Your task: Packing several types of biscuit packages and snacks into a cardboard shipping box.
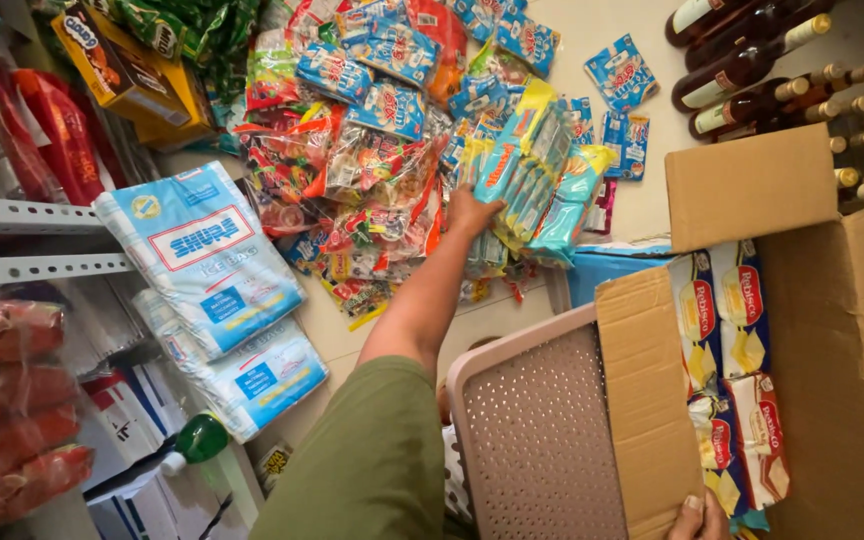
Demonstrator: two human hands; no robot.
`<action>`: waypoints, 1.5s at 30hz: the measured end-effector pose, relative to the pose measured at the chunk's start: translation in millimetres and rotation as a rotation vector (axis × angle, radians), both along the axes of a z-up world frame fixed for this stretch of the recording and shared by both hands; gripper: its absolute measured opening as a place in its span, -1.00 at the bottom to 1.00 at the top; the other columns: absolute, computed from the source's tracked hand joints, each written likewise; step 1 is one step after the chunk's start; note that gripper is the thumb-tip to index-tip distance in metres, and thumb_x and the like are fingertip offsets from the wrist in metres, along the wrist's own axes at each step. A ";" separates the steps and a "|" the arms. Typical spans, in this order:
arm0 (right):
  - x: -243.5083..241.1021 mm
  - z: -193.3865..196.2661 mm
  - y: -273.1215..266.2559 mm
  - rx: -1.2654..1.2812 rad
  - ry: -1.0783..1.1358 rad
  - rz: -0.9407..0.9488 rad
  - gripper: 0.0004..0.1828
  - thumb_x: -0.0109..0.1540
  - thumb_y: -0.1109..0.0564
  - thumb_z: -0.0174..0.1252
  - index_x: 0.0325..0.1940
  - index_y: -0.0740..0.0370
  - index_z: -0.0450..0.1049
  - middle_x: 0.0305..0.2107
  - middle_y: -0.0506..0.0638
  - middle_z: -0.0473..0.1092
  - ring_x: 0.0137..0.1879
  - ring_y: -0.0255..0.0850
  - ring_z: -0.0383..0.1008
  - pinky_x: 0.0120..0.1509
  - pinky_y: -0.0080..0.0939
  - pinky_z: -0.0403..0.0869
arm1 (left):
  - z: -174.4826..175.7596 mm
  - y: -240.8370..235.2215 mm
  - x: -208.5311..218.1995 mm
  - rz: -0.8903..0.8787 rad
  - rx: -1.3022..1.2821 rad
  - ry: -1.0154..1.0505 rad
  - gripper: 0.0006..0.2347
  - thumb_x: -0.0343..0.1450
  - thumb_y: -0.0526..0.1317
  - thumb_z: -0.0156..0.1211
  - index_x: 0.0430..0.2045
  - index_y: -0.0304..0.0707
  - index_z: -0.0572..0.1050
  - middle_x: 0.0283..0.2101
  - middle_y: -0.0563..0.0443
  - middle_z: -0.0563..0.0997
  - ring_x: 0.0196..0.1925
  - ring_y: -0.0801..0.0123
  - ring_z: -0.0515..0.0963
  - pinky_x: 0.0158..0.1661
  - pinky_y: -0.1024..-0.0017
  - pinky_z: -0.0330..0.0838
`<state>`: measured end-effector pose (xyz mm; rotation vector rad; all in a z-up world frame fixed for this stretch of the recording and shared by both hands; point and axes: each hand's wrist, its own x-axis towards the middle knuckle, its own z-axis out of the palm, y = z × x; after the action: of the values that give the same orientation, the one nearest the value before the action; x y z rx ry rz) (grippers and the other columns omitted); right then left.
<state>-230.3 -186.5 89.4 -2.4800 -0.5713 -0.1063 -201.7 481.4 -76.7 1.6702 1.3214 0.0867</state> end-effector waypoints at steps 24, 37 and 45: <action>6.1 118.8 119.1 -0.182 0.061 -0.121 -0.65 0.49 0.10 0.01 0.22 0.39 0.50 0.01 0.33 0.46 0.16 0.18 0.49 0.21 0.10 0.45 | 49.4 13.4 0.9 0.341 -0.496 -0.452 -0.28 0.07 -0.18 0.55 0.10 -0.30 0.26 -0.16 -0.16 0.66 -0.22 0.04 0.70 -0.35 0.20 0.61; 58.4 171.6 502.4 0.389 0.713 0.225 -0.25 0.27 0.01 0.29 0.46 0.23 0.16 0.08 0.08 0.38 0.11 -0.17 0.45 0.06 -0.15 0.49 | 244.2 -20.5 -133.9 0.356 -0.906 -1.143 -0.38 0.32 -0.21 0.34 0.33 -0.12 0.26 0.19 -0.02 0.48 0.14 0.21 0.51 -0.04 0.10 0.56; 22.2 253.1 515.6 0.899 1.169 0.435 -0.34 0.28 0.12 0.33 0.43 0.18 0.28 0.10 -0.09 0.41 0.20 -0.26 0.45 0.34 -0.19 0.49 | 322.9 -6.2 -151.7 -0.018 -0.592 -1.205 -0.18 0.33 -0.29 0.42 0.49 -0.16 0.03 0.38 -0.02 0.34 0.39 0.24 0.34 0.36 0.23 0.26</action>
<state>-208.1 329.0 342.5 -1.1736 -0.3686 0.9630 -353.4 475.2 246.2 0.8128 0.3322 0.5391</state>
